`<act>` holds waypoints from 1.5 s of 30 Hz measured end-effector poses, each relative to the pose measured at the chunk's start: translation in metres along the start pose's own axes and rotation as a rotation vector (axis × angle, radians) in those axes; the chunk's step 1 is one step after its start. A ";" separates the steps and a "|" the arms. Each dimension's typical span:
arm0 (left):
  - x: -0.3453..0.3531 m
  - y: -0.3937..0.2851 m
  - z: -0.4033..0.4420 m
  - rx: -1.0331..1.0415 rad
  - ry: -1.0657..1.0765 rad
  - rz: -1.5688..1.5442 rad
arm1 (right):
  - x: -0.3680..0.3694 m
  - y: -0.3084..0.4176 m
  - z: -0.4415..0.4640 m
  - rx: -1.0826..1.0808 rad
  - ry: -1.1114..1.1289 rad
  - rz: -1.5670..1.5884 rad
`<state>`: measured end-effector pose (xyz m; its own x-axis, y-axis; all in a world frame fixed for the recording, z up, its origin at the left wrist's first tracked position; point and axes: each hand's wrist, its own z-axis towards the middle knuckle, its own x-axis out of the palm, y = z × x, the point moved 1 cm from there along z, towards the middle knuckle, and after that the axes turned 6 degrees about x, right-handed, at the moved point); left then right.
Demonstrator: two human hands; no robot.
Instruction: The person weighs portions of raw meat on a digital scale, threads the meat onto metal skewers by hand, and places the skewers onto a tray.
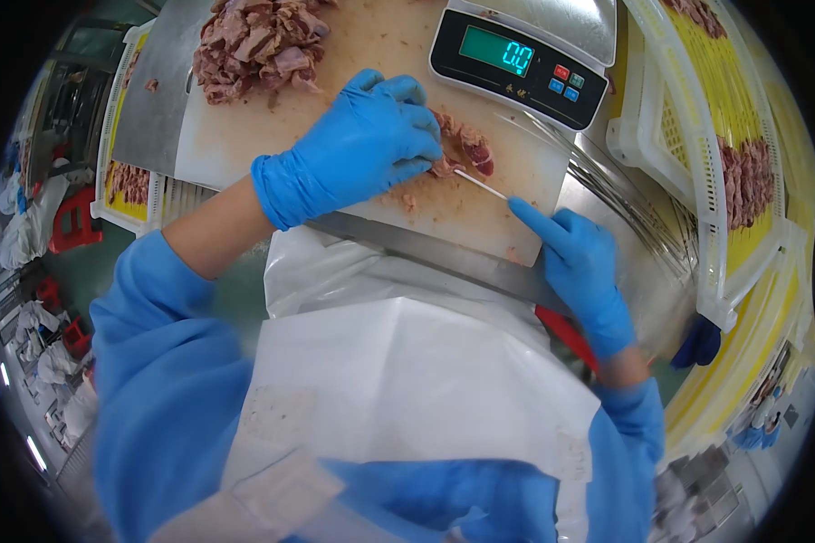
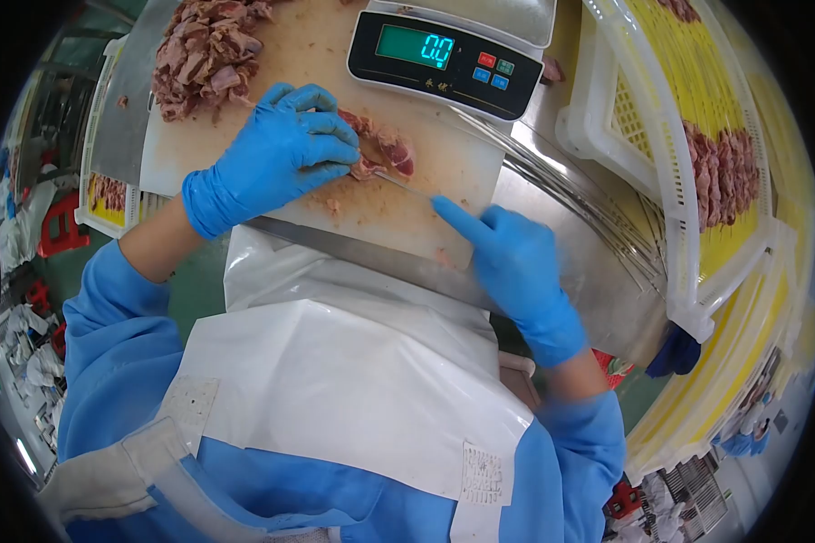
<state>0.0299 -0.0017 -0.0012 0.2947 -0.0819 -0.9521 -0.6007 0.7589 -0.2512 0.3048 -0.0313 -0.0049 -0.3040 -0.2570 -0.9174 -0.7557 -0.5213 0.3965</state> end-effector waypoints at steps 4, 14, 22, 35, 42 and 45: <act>-0.010 0.008 0.002 -0.058 0.066 -0.130 | 0.014 0.028 0.011 0.009 -0.032 -0.085; -0.003 0.012 -0.004 -0.083 0.050 -0.205 | -0.012 0.009 -0.082 0.271 -0.037 0.083; -0.014 0.010 -0.008 -0.195 0.084 0.015 | -0.010 0.015 -0.061 0.257 -0.113 0.087; -0.011 0.002 -0.017 -0.173 -0.053 0.026 | -0.035 0.009 -0.055 0.207 0.002 0.139; -0.009 0.005 -0.017 -0.201 -0.023 0.041 | -0.025 0.010 -0.039 0.196 -0.028 0.136; -0.009 0.008 -0.017 -0.174 -0.009 0.014 | -0.017 0.004 -0.038 0.182 -0.020 0.182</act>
<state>0.0101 -0.0057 0.0020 0.2920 -0.0657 -0.9542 -0.7238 0.6370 -0.2654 0.3289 -0.0595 0.0141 -0.4545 -0.3161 -0.8328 -0.7790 -0.3123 0.5437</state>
